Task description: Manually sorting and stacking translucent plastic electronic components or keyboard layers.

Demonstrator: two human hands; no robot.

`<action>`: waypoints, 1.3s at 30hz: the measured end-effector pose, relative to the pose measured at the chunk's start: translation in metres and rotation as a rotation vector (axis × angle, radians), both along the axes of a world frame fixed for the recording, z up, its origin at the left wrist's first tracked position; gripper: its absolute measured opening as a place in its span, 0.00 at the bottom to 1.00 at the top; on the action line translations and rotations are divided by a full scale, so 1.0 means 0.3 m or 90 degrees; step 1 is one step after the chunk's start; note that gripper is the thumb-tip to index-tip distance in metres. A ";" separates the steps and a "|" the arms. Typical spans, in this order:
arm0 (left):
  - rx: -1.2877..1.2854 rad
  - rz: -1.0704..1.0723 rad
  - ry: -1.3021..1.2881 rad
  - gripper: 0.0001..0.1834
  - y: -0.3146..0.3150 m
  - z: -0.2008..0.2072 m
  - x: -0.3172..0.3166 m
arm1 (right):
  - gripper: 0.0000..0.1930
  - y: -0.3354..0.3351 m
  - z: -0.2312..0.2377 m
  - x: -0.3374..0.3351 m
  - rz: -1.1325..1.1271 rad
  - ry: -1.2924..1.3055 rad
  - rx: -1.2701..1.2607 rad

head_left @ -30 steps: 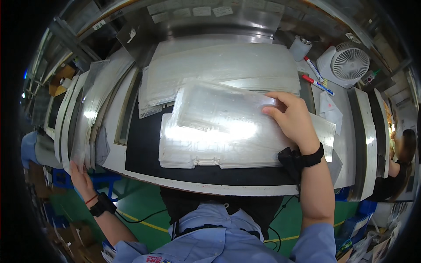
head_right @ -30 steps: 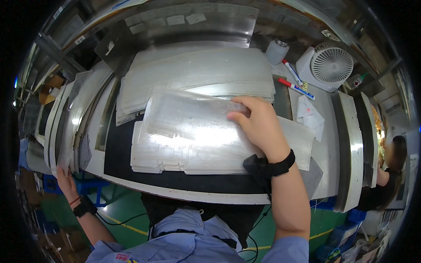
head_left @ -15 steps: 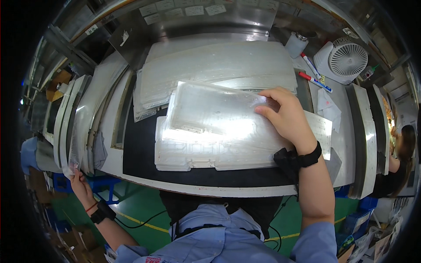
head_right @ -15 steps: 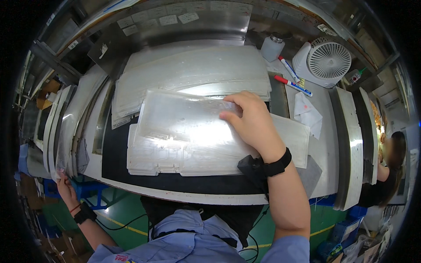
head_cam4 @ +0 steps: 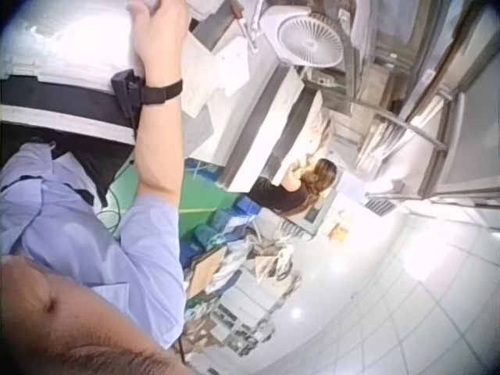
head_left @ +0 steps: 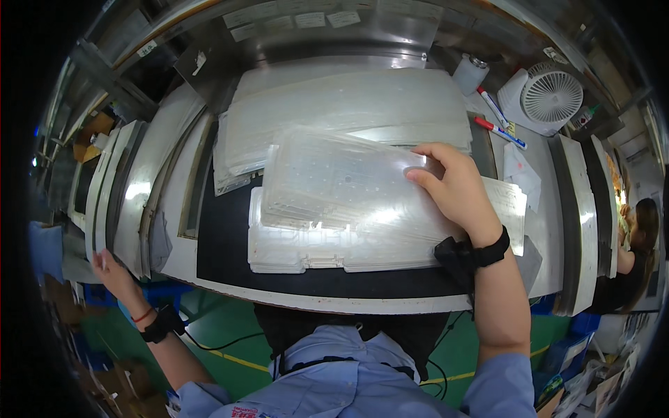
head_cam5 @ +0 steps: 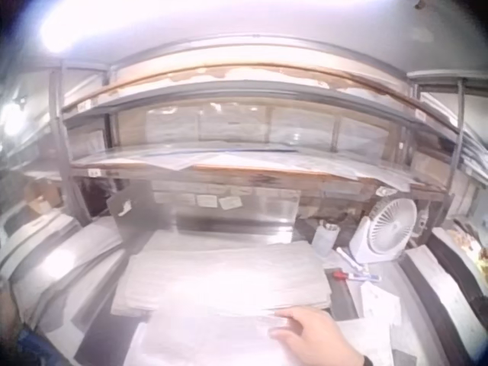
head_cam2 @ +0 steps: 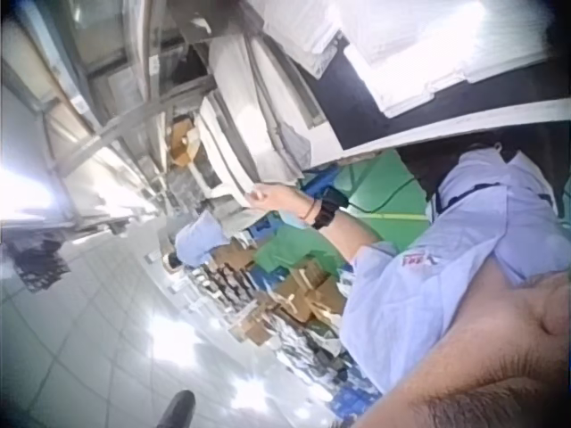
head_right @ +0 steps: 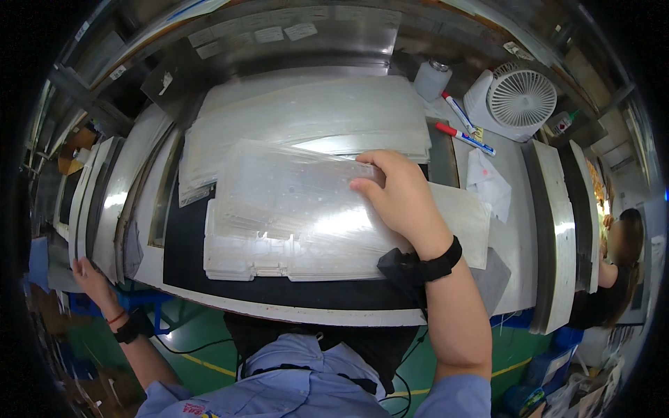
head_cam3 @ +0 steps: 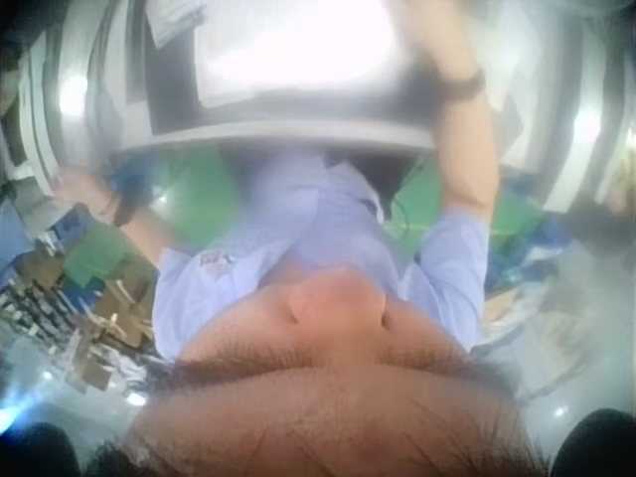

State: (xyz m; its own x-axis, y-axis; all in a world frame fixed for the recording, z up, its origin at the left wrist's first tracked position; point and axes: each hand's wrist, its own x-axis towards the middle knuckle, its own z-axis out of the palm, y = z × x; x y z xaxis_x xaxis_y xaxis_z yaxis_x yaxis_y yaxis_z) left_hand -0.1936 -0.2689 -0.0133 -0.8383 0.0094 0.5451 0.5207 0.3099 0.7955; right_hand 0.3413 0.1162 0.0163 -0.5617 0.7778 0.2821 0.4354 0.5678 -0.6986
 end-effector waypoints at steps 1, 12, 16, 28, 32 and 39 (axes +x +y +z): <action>-0.003 0.058 0.091 0.23 0.030 0.007 0.034 | 0.16 -0.002 0.004 -0.004 0.005 0.000 0.010; -0.090 -0.863 -0.464 0.29 0.667 0.122 0.618 | 0.11 -0.008 0.013 0.008 0.019 0.081 -0.048; -0.203 -0.937 -0.548 0.29 0.754 0.127 0.672 | 0.11 -0.005 0.013 0.011 0.000 0.084 -0.029; -0.187 -0.724 -0.295 0.11 0.747 0.034 0.576 | 0.13 -0.015 0.024 0.019 -0.027 0.140 -0.076; 0.004 -0.607 -0.248 0.10 0.634 0.104 0.423 | 0.13 -0.027 0.032 0.028 -0.026 0.176 -0.063; 0.127 -0.299 -0.164 0.10 0.026 0.020 -0.054 | 0.13 -0.037 0.044 0.014 -0.002 0.157 -0.003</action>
State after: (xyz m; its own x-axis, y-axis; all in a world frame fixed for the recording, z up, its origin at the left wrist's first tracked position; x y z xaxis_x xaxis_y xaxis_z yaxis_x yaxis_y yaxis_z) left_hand -0.2097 -0.2610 -0.0072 -0.8750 0.3306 0.3537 0.3485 -0.0769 0.9341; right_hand 0.3456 0.1051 0.0296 -0.4737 0.7811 0.4069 0.2534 0.5634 -0.7864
